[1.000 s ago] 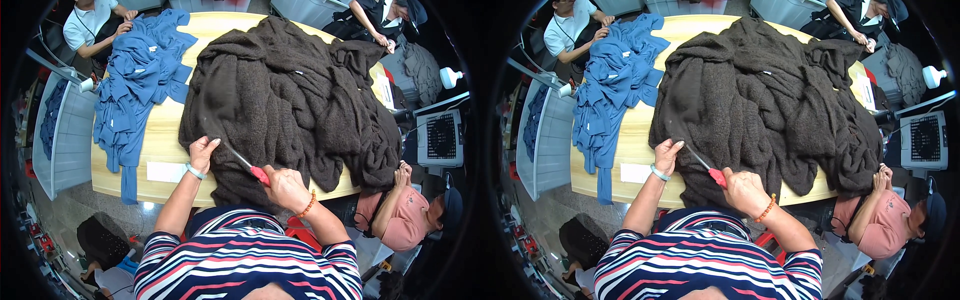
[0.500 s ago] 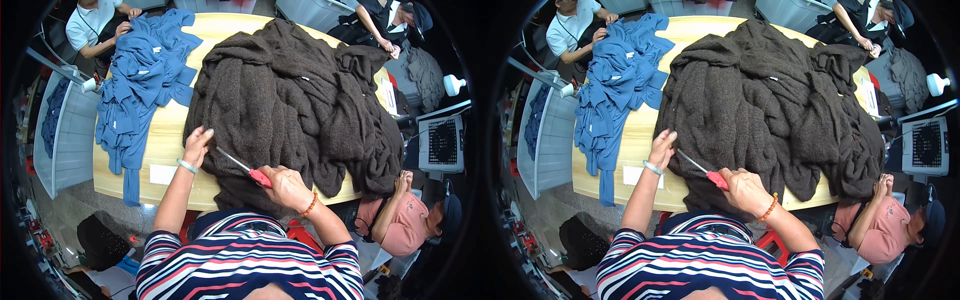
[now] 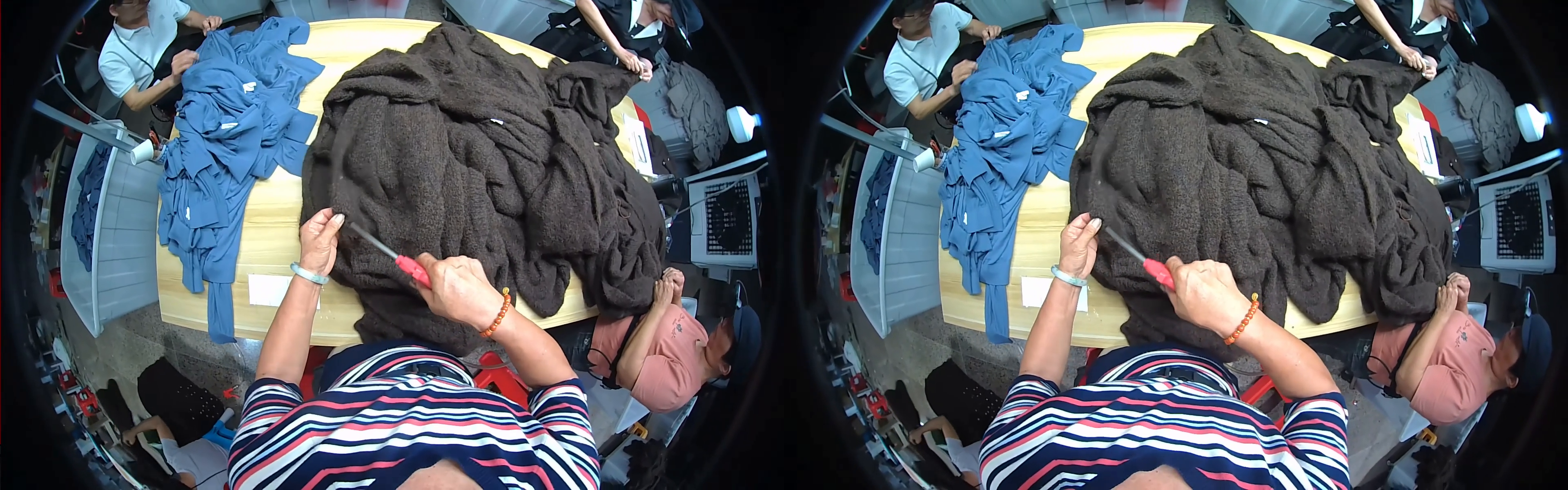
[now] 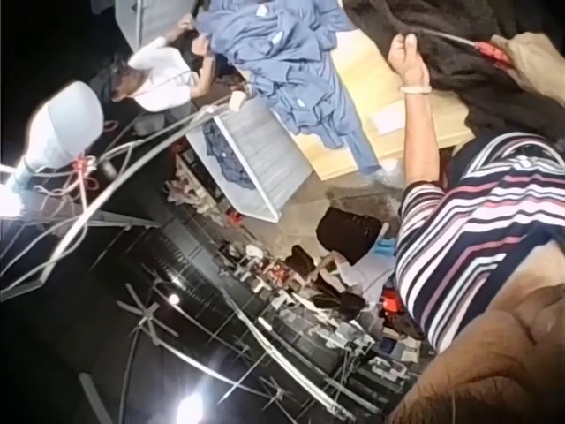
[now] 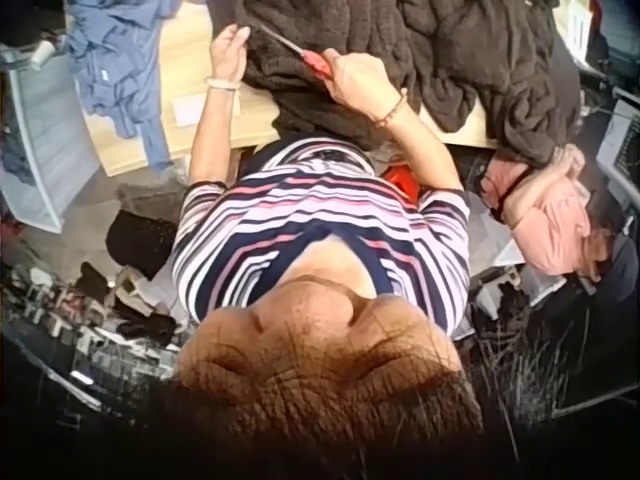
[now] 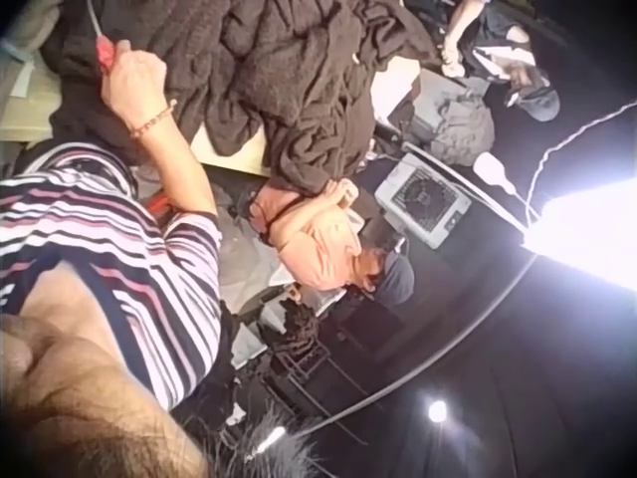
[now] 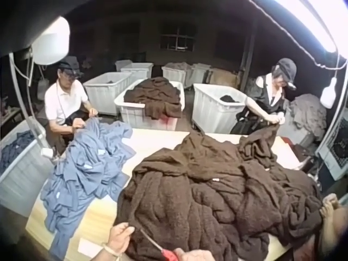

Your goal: Trimming loose threads from brown sweaters using scissors.

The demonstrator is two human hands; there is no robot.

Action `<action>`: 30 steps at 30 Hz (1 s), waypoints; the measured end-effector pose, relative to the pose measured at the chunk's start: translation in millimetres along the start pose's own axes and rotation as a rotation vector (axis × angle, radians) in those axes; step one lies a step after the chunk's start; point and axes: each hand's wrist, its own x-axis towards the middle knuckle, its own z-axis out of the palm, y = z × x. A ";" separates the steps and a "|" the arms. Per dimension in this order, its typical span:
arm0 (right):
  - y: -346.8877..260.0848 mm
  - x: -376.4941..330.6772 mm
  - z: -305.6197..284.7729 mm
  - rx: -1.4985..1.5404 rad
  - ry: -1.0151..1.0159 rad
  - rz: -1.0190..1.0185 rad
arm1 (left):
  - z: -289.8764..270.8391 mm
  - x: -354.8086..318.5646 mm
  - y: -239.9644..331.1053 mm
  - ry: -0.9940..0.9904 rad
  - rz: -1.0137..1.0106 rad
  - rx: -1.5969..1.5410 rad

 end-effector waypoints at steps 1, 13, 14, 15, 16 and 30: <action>-0.1 -0.4 -0.2 0.058 -0.035 -0.012 | -1.6 -0.7 -2.0 -0.002 0.019 -0.022; 0.9 -7.0 4.8 0.082 -0.165 0.091 | -0.9 -3.3 -0.5 -0.029 -0.036 -0.102; -0.2 -6.6 2.4 0.089 -0.141 0.115 | -2.5 -2.6 -0.9 -0.040 -0.022 -0.094; -0.9 -5.9 0.1 0.095 -0.116 0.138 | -4.1 -2.0 -1.1 -0.051 -0.007 -0.086; -0.7 -4.3 -1.6 0.090 -0.083 0.161 | -5.8 -2.7 -1.1 -0.053 -0.008 -0.082; 11.3 12.3 -3.9 0.076 0.059 0.099 | -9.8 75.5 11.8 0.155 -0.014 0.356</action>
